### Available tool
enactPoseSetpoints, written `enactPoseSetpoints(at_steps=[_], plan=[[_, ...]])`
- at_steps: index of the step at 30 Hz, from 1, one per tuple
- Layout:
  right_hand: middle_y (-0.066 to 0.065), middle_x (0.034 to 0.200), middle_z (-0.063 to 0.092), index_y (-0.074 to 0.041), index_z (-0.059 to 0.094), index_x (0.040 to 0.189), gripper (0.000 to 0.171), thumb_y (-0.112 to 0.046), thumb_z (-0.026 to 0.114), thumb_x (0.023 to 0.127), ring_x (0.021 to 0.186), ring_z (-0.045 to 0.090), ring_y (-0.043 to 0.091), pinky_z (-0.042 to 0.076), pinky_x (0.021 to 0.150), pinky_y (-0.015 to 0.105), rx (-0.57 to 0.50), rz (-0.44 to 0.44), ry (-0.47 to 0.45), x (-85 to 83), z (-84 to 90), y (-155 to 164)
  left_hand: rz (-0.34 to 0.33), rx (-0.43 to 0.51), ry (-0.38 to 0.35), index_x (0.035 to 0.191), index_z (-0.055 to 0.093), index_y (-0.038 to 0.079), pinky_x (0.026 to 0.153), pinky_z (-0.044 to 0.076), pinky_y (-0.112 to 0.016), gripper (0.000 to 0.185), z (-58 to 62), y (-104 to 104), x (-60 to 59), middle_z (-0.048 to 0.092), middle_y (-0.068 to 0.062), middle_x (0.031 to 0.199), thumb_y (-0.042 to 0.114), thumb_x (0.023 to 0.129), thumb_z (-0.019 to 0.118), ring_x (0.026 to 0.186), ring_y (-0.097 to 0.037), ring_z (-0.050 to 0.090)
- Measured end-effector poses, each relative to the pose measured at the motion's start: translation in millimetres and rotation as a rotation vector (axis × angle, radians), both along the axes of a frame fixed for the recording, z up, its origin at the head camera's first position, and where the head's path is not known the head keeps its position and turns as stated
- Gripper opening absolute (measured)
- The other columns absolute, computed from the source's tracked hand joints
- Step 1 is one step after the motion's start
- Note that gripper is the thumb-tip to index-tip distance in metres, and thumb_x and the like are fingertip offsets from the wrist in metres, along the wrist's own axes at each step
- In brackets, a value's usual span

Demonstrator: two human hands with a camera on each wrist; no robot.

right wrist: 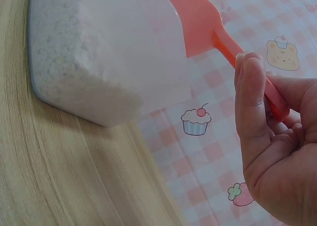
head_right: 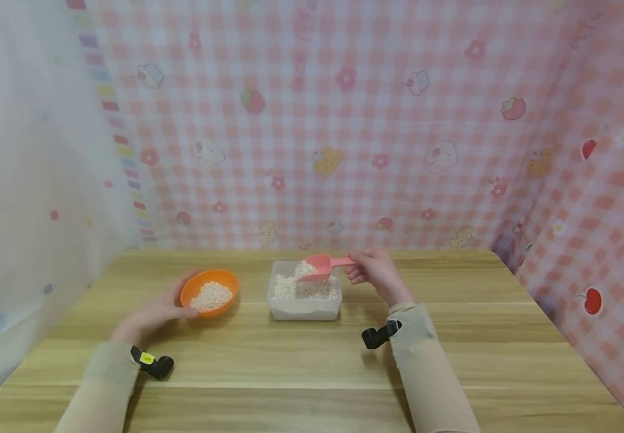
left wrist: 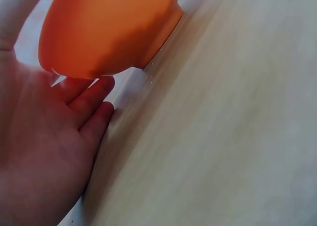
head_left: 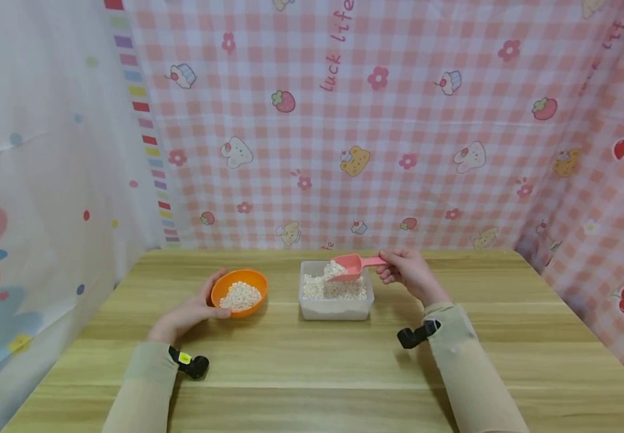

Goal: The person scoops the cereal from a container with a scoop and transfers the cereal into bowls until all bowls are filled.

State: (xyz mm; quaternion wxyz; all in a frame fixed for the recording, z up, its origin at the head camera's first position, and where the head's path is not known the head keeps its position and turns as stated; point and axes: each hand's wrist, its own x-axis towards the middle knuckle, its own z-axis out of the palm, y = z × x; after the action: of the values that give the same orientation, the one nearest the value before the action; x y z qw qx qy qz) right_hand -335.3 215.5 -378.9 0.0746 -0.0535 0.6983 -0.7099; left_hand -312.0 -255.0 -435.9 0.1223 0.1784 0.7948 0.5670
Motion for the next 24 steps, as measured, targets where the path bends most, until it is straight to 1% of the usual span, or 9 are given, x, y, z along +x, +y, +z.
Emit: enactPoseSetpoints(at_steps=[3, 7, 9, 13, 16, 22, 24], plan=[[0.003, 0.067, 0.066, 0.014, 0.061, 0.106, 0.032, -0.016, 0.051, 0.102, 0.056, 0.061, 0.007, 0.054, 0.056, 0.023, 0.004, 0.009, 0.014, 0.1, -0.3, 0, -0.004, -0.033, -0.010, 0.155, 0.003, 0.010, 0.111, 0.002, -0.062, 0.108, -0.6, 0, 0.5, 0.009, -0.024, 0.157, 0.017, 0.080, 0.079, 0.141, -0.042, 0.010], [0.003, 0.068, 0.066, 0.007, 0.066, 0.097, 0.028, -0.018, 0.053, 0.101, 0.058, 0.062, 0.008, 0.054, 0.057, 0.023, -0.012, 0.034, 0.050, 1.8, 0.0, 1, -0.016, -0.025, -0.012, 0.155, 0.002, 0.010, 0.111, 0.004, -0.062, 0.110, -2.8, 0, -1.3, 0.007, -0.025, 0.156, 0.015, 0.078, 0.080, 0.140, -0.043, 0.010], [0.003, 0.069, 0.066, 0.005, 0.066, 0.096, 0.027, -0.018, 0.053, 0.101, 0.058, 0.062, 0.008, 0.054, 0.057, 0.022, -0.010, 0.038, 0.060, 1.9, 0.4, 1, -0.019, -0.024, -0.014, 0.155, 0.001, 0.011, 0.111, 0.005, -0.062, 0.111, -3.9, 0, -2.1, 0.007, -0.025, 0.157, 0.014, 0.078, 0.080, 0.140, -0.043, 0.010], [0.003, 0.068, 0.066, 0.010, 0.063, 0.103, 0.029, -0.017, 0.051, 0.101, 0.057, 0.061, 0.008, 0.054, 0.056, 0.022, 0.018, 0.001, 0.030, -1.8, -0.3, -2, -0.006, -0.024, -0.015, 0.156, 0.003, 0.012, 0.111, 0.005, -0.062, 0.110, -5.7, -1, -3.1, 0.007, -0.024, 0.157, 0.015, 0.078, 0.081, 0.141, -0.042, 0.010], [0.004, 0.068, 0.065, 0.016, 0.059, 0.110, 0.033, -0.015, 0.050, 0.102, 0.057, 0.061, 0.008, 0.054, 0.057, 0.023, 0.022, -0.012, 0.007, -5.2, -1.7, -5, 0.007, -0.024, -0.016, 0.156, 0.005, 0.013, 0.112, 0.005, -0.061, 0.109, -6.3, -2, -3.1, 0.007, -0.023, 0.157, 0.014, 0.078, 0.081, 0.141, -0.041, 0.010], [0.004, 0.068, 0.065, 0.017, 0.056, 0.114, 0.033, -0.013, 0.049, 0.102, 0.056, 0.061, 0.009, 0.054, 0.055, 0.023, 0.005, -0.011, -0.005, -4.2, 0.2, -11, -0.010, -0.019, -0.012, 0.155, 0.006, 0.011, 0.112, 0.007, -0.060, 0.108, -2.9, 0, -2.5, 0.011, -0.024, 0.156, 0.015, 0.078, 0.081, 0.140, -0.041, 0.013], [0.003, 0.067, 0.065, 0.017, 0.055, 0.114, 0.034, -0.013, 0.047, 0.103, 0.056, 0.060, 0.008, 0.054, 0.055, 0.022, 0.007, -0.006, 0.005, -4.5, 2.5, -14, -0.016, -0.022, -0.006, 0.155, 0.006, 0.010, 0.112, 0.008, -0.060, 0.107, -1.5, 2, -3.1, 0.012, -0.024, 0.156, 0.016, 0.079, 0.080, 0.140, -0.041, 0.015]])
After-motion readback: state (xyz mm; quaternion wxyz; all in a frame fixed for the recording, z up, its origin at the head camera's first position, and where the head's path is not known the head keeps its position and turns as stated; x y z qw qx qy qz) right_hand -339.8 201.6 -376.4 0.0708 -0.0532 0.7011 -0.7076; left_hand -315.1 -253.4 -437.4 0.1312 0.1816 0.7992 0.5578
